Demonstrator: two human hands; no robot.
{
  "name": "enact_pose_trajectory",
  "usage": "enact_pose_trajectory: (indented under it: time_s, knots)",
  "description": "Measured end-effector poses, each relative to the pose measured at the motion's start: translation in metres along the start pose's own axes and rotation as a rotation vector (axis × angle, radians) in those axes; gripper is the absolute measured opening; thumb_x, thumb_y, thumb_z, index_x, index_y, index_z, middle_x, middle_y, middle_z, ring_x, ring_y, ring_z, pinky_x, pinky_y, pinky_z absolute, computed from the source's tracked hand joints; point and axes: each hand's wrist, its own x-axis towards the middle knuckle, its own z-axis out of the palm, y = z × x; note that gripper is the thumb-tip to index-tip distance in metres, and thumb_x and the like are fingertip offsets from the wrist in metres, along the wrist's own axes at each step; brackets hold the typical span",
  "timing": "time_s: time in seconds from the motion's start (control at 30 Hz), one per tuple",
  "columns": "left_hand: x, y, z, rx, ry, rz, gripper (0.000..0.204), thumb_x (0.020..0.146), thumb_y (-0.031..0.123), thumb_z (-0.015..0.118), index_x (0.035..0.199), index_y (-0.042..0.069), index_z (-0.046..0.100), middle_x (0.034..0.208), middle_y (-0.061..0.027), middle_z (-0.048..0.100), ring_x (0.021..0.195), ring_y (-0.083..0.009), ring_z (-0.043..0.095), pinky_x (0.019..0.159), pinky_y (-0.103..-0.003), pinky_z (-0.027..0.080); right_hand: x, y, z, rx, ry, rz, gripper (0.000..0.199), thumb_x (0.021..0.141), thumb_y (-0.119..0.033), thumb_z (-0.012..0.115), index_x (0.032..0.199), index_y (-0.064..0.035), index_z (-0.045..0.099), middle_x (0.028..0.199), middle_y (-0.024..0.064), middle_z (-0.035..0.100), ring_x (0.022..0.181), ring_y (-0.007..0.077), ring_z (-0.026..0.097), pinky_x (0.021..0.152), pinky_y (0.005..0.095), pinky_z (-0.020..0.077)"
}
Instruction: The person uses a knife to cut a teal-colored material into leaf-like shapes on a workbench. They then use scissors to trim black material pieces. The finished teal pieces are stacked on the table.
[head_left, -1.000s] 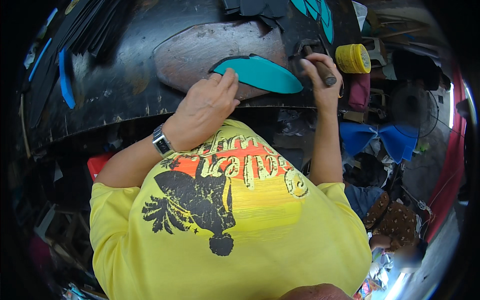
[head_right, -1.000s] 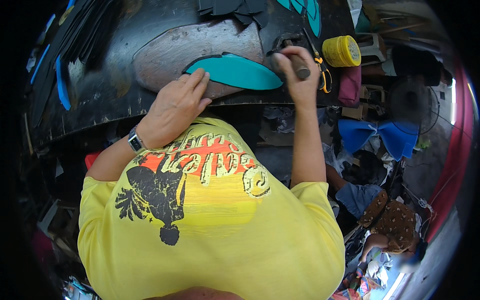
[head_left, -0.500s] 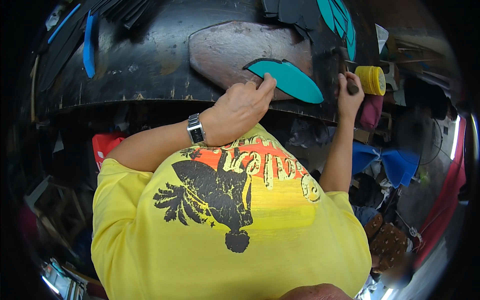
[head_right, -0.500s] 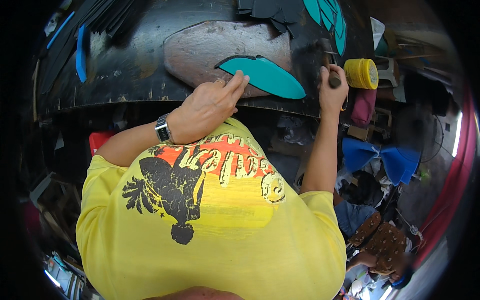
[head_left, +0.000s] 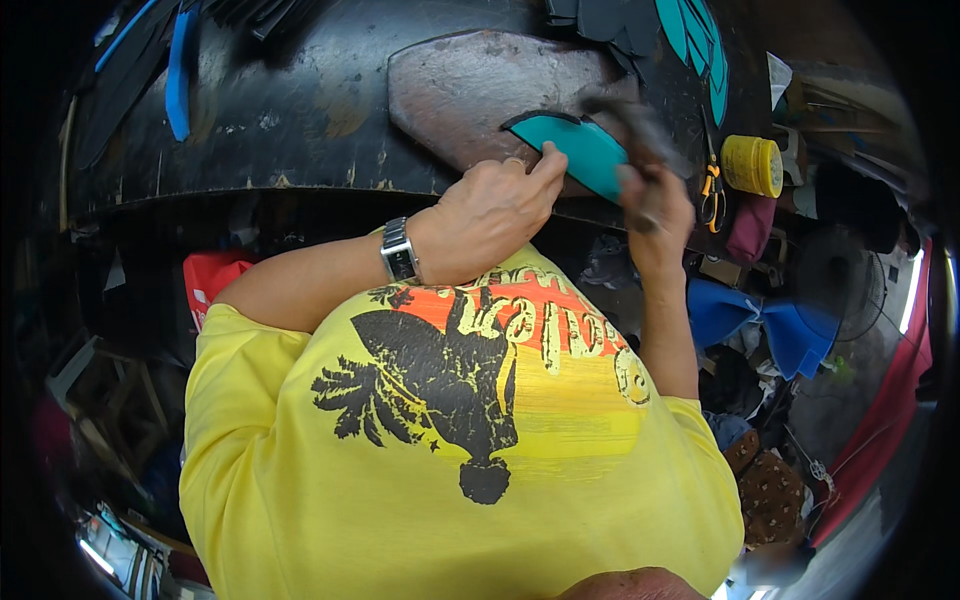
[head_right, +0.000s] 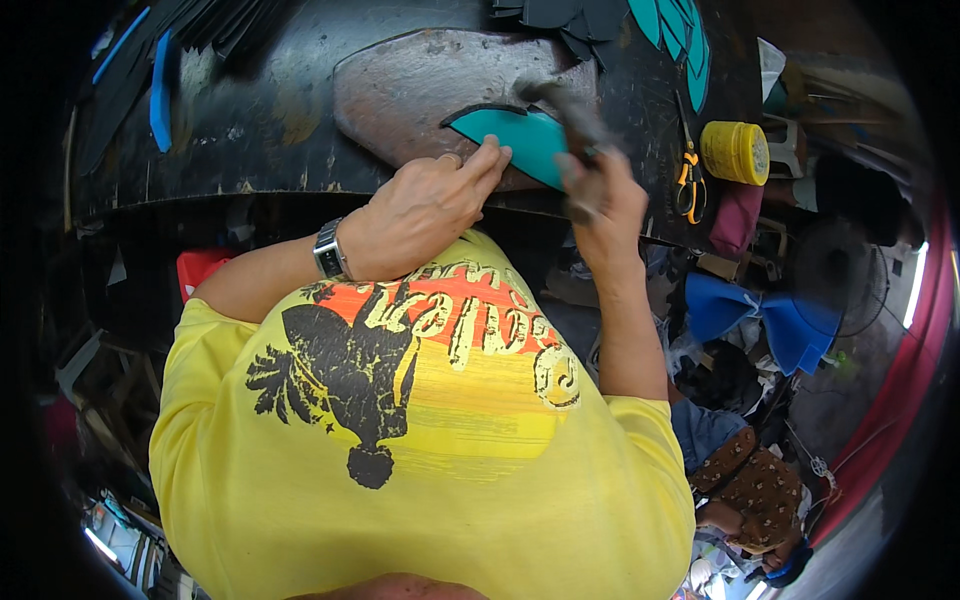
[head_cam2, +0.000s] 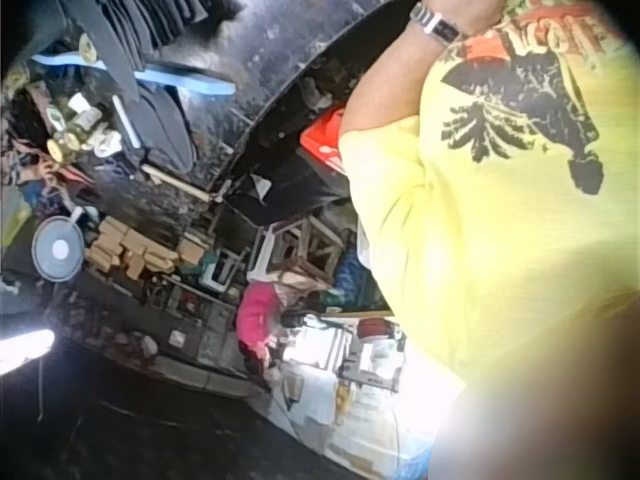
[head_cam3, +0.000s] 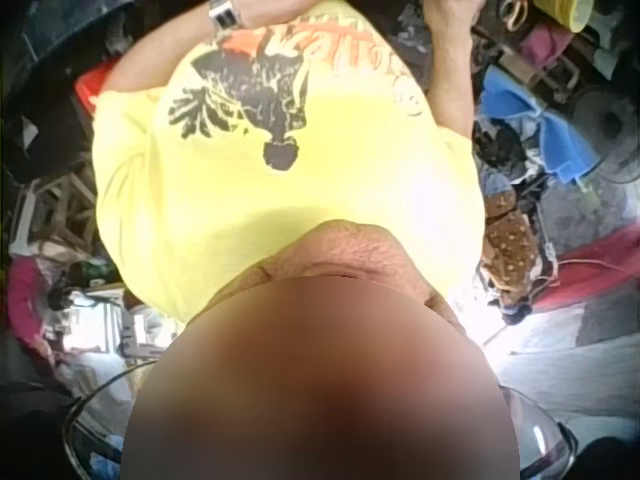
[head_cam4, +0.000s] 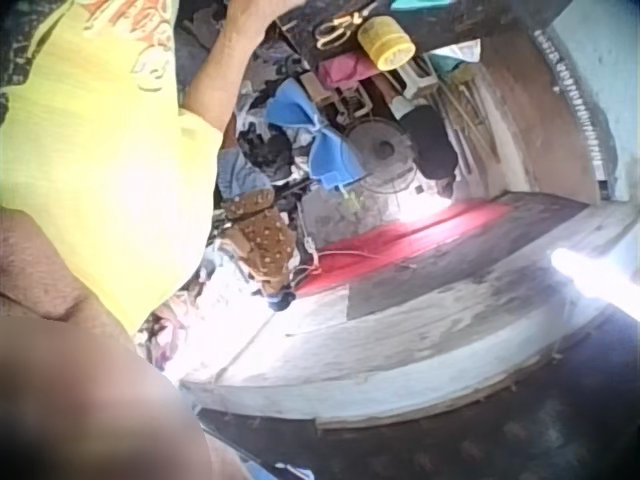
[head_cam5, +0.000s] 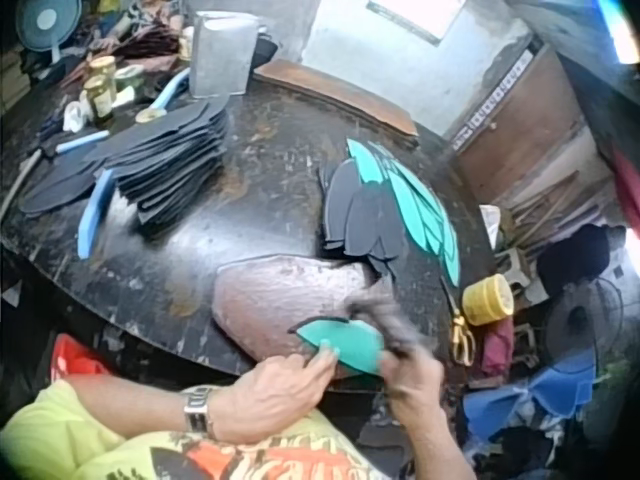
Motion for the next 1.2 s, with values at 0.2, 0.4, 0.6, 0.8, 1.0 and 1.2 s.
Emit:
enact_pose_trajectory:
  time_s: [0.2, 0.4, 0.6, 0.8, 1.0, 1.2]
  knots:
    - [-0.002, -0.001, 0.002, 0.012, 0.023, 0.016, 0.056, 0.087, 0.010, 0.061, 0.136, -0.012, 0.050, 0.134, -0.0202, 0.051, 0.081, -0.0207, 0.061, 0.073, -0.031, 0.054, 0.003, -0.014, 0.002, 0.005, -0.043, 0.328, 0.033, 0.092, -0.008, 0.074, 0.123, -0.0035, 0.064, 0.090, 0.0034, 0.068, 0.081, 0.0037, 0.053, 0.071, 0.0225, 0.0470]
    - [-0.002, -0.001, 0.005, 0.107, -0.001, 0.040, 0.055, 0.084, 0.011, 0.060, 0.133, -0.014, 0.053, 0.134, -0.0204, 0.051, 0.085, -0.0206, 0.061, 0.076, -0.032, 0.054, 0.011, -0.018, 0.007, -0.029, -0.272, 0.170, 0.031, 0.091, -0.004, 0.075, 0.120, -0.0038, 0.064, 0.085, 0.0057, 0.068, 0.079, 0.0036, 0.051, 0.071, 0.0226, 0.0472]
    - [-0.005, 0.001, 0.008, 0.110, 0.032, 0.034, 0.048, 0.086, 0.011, 0.058, 0.128, -0.012, 0.057, 0.130, -0.0192, 0.053, 0.087, -0.0202, 0.061, 0.077, -0.031, 0.053, 0.017, -0.025, 0.010, -0.005, -0.438, 0.099, 0.035, 0.088, -0.002, 0.075, 0.122, -0.0021, 0.066, 0.097, 0.0063, 0.072, 0.085, 0.0047, 0.057, 0.076, 0.0238, 0.0492]
    - [-0.006, -0.002, 0.011, 0.108, 0.062, 0.050, 0.041, 0.088, 0.013, 0.057, 0.123, -0.009, 0.060, 0.127, -0.0185, 0.053, 0.088, -0.0201, 0.060, 0.076, -0.031, 0.052, 0.017, -0.030, 0.012, 0.046, -0.313, -0.050, 0.032, 0.089, -0.004, 0.075, 0.121, -0.0047, 0.066, 0.104, 0.0135, 0.074, 0.088, 0.0098, 0.064, 0.078, 0.0273, 0.0521]
    - [-0.006, 0.000, 0.008, 0.165, -0.021, 0.054, 0.052, 0.087, 0.011, 0.056, 0.134, -0.012, 0.053, 0.138, -0.0246, 0.050, 0.089, -0.0191, 0.060, 0.076, -0.030, 0.051, 0.031, -0.027, 0.003, -0.135, -0.393, 0.132, 0.024, 0.090, -0.006, 0.075, 0.109, -0.0001, 0.063, 0.085, 0.0166, 0.069, 0.073, 0.0089, 0.057, 0.068, 0.0284, 0.0500]
    - [-0.005, 0.000, 0.006, 0.197, 0.003, 0.054, 0.063, 0.085, 0.012, 0.057, 0.142, -0.013, 0.046, 0.142, -0.0263, 0.048, 0.087, -0.0184, 0.060, 0.075, -0.029, 0.051, 0.017, -0.047, 0.000, 0.165, -0.001, 0.297, 0.036, 0.089, -0.013, 0.079, 0.121, -0.0030, 0.067, 0.081, 0.0012, 0.063, 0.066, 0.0061, 0.055, 0.059, 0.0225, 0.0453]
